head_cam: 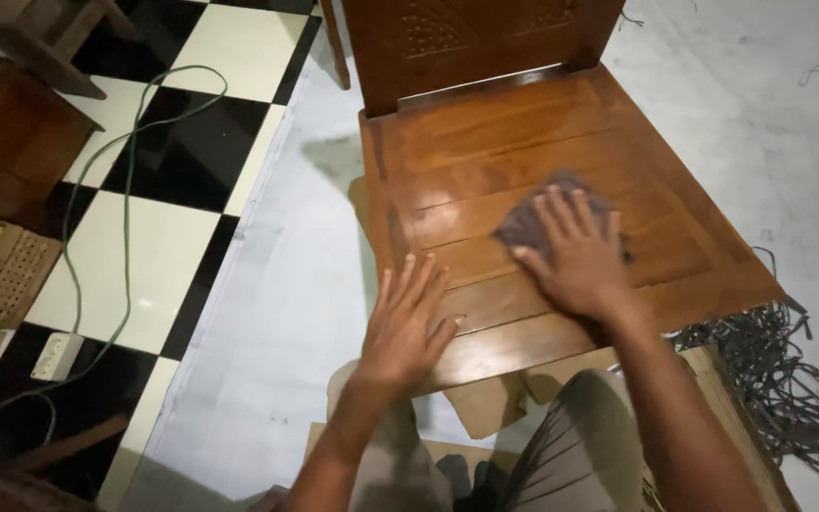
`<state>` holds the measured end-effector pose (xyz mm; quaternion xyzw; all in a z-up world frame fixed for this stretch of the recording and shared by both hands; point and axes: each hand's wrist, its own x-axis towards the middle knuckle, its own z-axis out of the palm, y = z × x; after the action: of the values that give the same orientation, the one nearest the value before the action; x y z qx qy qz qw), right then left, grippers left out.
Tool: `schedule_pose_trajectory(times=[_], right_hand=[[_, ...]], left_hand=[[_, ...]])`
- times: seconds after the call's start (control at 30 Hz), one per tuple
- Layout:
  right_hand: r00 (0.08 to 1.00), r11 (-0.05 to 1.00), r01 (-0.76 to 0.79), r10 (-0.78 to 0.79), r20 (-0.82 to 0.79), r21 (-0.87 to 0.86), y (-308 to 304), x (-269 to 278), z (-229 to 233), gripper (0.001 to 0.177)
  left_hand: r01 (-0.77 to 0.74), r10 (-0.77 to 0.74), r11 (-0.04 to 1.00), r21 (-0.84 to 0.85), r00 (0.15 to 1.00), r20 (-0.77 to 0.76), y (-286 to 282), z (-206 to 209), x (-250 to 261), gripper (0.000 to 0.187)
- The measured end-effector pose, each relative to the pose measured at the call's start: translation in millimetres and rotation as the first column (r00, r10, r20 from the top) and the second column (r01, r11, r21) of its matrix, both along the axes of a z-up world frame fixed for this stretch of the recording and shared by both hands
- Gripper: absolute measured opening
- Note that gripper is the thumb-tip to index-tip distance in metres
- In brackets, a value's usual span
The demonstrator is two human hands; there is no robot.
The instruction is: The person sands and polishes a wooden chair using a piece of sandpaper.
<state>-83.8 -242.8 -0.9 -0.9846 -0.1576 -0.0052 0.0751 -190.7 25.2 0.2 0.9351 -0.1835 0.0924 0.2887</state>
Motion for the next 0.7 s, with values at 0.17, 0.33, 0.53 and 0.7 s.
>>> schedule_pose_trajectory(times=[0.17, 0.33, 0.53, 0.7], right_hand=[[0.977, 0.977, -0.213, 0.213, 0.010, -0.002, 81, -43, 10, 0.084], [0.922, 0.924, -0.382, 0.383, -0.052, 0.028, 93, -78, 25, 0.079], [0.991, 0.991, -0.132, 0.131, -0.036, -0.017, 23, -56, 17, 0.081], [0.999, 0.999, 0.042, -0.042, -0.034, -0.021, 27, -61, 9, 0.078]], left_hand=[[-0.156, 0.156, 0.972, -0.175, 0.988, -0.012, -5, 3, -33, 0.069], [-0.185, 0.184, 0.907, -0.379, 0.982, -0.040, -3, -3, -46, 0.071], [-0.175, 0.167, 0.911, -0.372, 0.984, -0.054, -2, 2, -48, 0.069], [-0.160, 0.161, 0.921, -0.355, 0.987, -0.028, -1, -5, -48, 0.067]])
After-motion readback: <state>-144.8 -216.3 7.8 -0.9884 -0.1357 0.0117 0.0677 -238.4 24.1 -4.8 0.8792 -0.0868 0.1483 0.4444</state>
